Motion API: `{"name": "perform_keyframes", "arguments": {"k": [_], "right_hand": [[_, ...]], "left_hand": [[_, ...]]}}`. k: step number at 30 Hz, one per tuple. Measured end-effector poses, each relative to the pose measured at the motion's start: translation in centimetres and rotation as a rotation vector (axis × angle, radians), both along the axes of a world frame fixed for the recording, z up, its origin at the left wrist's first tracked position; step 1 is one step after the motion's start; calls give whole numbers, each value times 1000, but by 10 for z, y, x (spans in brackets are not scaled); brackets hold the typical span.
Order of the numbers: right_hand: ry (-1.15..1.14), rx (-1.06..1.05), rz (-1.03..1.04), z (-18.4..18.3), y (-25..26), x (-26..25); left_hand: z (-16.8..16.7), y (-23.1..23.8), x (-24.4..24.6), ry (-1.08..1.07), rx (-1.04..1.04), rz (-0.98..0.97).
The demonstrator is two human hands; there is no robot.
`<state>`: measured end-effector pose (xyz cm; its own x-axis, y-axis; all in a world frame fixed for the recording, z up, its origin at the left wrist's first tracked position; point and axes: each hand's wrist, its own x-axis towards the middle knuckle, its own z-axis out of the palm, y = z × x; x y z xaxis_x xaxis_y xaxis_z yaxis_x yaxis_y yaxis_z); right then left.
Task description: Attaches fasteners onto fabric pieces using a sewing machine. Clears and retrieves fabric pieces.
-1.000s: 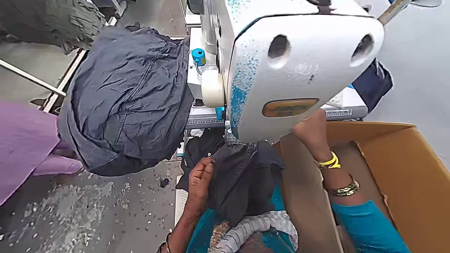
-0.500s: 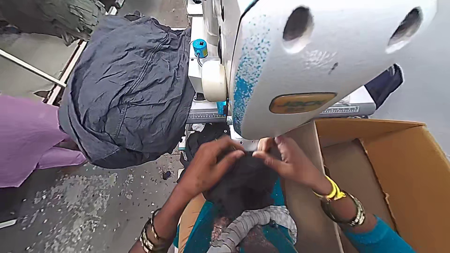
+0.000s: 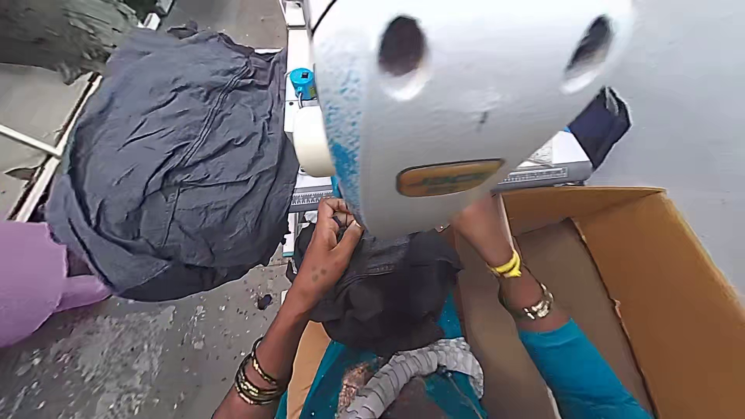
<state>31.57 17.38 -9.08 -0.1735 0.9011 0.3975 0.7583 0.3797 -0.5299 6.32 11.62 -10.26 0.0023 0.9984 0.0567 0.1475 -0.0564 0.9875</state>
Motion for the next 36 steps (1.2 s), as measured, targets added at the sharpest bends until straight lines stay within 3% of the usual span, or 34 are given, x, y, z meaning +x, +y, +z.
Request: {"name": "perform_keyframes", "arguments": {"k": [3, 9, 13, 18, 22, 25, 27, 30, 32, 34, 36], "right_hand": [[-215, 167, -80, -15, 31, 23], [-379, 164, 18, -21, 45, 23], [-208, 232, 39, -26, 42, 32], [93, 169, -105, -10, 17, 34], [186, 123, -99, 3, 6, 32], [152, 157, -12, 16, -1, 15], [53, 354, 151, 18, -7, 0], [-201, 637, 505, 18, -17, -25], [-270, 636, 586, 25, -19, -41], [-179, 499, 565, 35, -18, -36], [87, 214, 454, 27, -21, -7]], "left_hand": [[-1, 0, 2, -44, -7, 14], [-2, -1, 2, -46, 28, 4], [-5, -3, 2, -47, 31, 2], [-3, -2, 3, -58, 29, 14], [-5, 3, 1, -32, -3, 22], [-9, 0, -1, 114, -64, 43], [-4, -19, -7, 206, 37, -90], [18, -60, -32, 100, 268, -738], [16, -76, -59, 64, 226, -1005], [0, -92, -98, 135, 162, -943], [-18, -116, -139, 128, 23, -817]]}}
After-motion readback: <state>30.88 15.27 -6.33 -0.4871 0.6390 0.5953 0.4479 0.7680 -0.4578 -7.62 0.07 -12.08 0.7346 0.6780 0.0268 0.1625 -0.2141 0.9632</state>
